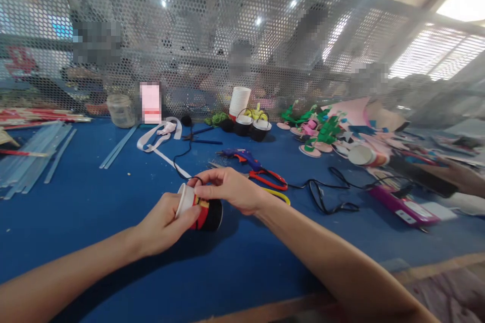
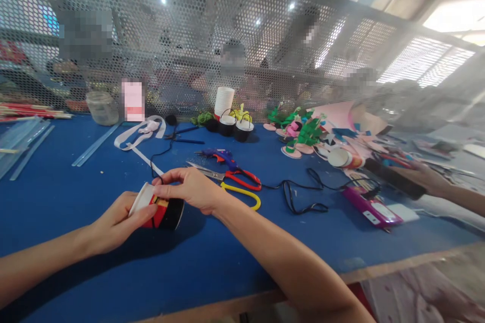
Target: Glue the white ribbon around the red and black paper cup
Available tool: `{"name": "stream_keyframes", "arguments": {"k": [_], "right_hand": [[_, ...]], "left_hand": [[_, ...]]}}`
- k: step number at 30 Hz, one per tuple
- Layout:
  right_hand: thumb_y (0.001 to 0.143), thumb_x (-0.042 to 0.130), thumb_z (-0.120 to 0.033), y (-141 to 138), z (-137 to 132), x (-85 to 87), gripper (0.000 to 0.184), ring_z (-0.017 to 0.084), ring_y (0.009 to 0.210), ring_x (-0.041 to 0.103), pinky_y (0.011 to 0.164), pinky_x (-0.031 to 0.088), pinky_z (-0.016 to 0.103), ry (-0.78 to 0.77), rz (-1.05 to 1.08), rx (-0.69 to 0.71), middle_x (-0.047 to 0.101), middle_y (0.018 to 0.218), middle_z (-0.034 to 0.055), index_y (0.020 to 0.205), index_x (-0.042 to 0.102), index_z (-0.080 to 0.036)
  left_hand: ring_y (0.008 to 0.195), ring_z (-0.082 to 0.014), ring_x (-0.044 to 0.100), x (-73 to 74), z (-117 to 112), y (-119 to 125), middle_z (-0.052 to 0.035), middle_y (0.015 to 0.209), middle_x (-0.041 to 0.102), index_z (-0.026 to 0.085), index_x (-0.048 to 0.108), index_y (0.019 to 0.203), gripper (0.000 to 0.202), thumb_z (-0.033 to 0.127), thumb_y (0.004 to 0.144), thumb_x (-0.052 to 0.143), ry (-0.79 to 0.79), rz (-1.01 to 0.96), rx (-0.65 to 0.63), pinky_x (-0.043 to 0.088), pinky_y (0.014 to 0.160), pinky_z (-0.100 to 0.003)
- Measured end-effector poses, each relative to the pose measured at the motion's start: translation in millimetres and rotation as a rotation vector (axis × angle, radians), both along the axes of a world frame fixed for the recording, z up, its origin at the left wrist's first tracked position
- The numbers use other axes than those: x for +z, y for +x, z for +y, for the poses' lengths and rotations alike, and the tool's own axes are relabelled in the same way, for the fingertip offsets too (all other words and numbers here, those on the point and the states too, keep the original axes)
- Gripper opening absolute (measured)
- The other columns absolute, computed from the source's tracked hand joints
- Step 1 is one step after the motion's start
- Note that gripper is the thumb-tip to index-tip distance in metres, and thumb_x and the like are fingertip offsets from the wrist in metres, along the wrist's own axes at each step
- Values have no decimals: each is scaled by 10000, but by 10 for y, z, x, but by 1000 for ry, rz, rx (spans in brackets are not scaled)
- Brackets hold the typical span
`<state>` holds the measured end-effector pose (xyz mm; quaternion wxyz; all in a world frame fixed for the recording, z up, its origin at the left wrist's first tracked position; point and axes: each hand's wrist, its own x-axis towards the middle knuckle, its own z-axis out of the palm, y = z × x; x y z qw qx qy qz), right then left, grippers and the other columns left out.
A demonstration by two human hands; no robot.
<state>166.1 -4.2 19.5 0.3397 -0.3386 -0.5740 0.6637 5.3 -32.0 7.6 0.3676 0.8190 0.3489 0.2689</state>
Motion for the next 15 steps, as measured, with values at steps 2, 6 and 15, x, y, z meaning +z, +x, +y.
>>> {"name": "stream_keyframes", "arguments": {"k": [2,6,15], "right_hand": [[589,643,-255,-6,-7,2,180,76,606,504,650,402,234,48,-56,-37,579,700,-5,714,596,-134],[626,605,-318,8,1,1,211,90,587,501,620,402,245,183,-135,-93,564,642,-3,714,578,-128],[736,475,-333,62,4,66,206,97,589,475,576,378,233,512,-330,-239,530,634,1,651,493,-146]], "left_hand": [[458,-59,232,-6,9,4,56,490,269,158,334,473,322,270,776,329,-91,-24,37,219,433,-200],[453,-56,219,-12,34,22,61,481,272,152,365,492,329,356,751,370,-311,-106,147,198,417,-195],[382,-50,336,-6,123,71,67,427,415,132,498,571,184,302,644,488,-673,-298,404,225,376,-168]]}}
